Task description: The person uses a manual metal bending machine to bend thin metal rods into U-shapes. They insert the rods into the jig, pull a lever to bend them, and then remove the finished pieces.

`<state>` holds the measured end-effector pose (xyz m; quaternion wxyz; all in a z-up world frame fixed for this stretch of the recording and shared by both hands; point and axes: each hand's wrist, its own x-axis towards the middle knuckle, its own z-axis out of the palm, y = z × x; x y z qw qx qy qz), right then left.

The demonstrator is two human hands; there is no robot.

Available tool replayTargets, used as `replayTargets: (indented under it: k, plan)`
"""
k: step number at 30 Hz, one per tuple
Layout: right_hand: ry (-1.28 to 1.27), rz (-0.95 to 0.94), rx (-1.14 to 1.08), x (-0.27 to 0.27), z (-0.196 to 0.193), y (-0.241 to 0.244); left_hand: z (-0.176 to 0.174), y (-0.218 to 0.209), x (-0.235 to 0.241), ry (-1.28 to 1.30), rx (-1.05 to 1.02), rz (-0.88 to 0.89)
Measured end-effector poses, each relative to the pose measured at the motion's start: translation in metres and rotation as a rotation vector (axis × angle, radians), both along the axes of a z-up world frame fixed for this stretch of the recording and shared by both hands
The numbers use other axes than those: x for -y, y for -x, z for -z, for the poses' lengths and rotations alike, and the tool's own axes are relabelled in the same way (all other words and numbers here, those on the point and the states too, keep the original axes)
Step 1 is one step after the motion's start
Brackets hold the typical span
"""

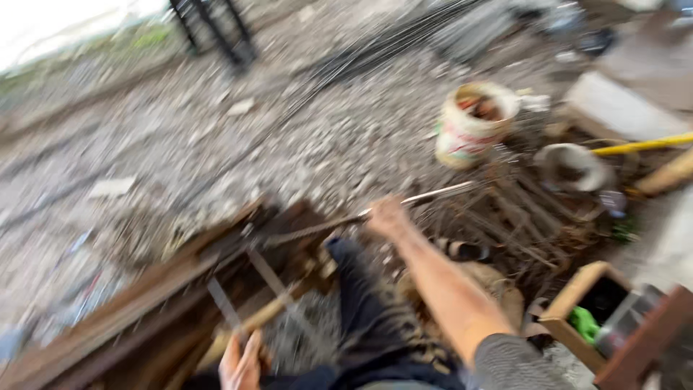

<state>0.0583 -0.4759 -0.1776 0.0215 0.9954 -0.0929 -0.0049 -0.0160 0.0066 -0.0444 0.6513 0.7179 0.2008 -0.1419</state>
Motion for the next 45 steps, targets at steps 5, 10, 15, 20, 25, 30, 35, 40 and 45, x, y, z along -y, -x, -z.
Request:
replayTargets:
  k: [5,10,15,20,25,30,35,40,45]
  plan:
    - [0.000,0.220,-0.267,-0.034,-0.109,0.014,-0.009,0.006,0.001,0.169,0.174,0.098]
    - [0.047,0.250,-0.378,-0.058,-0.155,0.021,-0.041,0.006,0.000,-0.031,0.079,0.174]
    - [-0.174,0.276,-0.267,-0.053,-0.152,0.036,-0.051,0.003,-0.003,-0.134,0.084,0.249]
    - [-0.108,0.245,-0.285,-0.042,-0.141,0.041,-0.050,-0.004,-0.009,-0.120,0.088,0.337]
    - [-0.089,0.263,-0.301,-0.042,-0.138,0.046,-0.061,-0.004,-0.011,-0.125,0.091,0.363]
    - [-0.063,0.260,-0.325,-0.054,-0.143,0.060,-0.055,-0.002,-0.012,-0.107,0.111,0.346]
    - [-0.027,0.270,-0.272,-0.061,-0.145,0.069,-0.060,0.000,-0.009,-0.123,0.116,0.342]
    - [-0.044,0.273,-0.260,-0.047,-0.135,0.046,-0.028,0.017,-0.022,0.219,0.084,0.214]
    - [-0.016,0.217,-0.172,-0.031,-0.113,0.047,-0.012,0.023,-0.025,0.425,0.092,0.135]
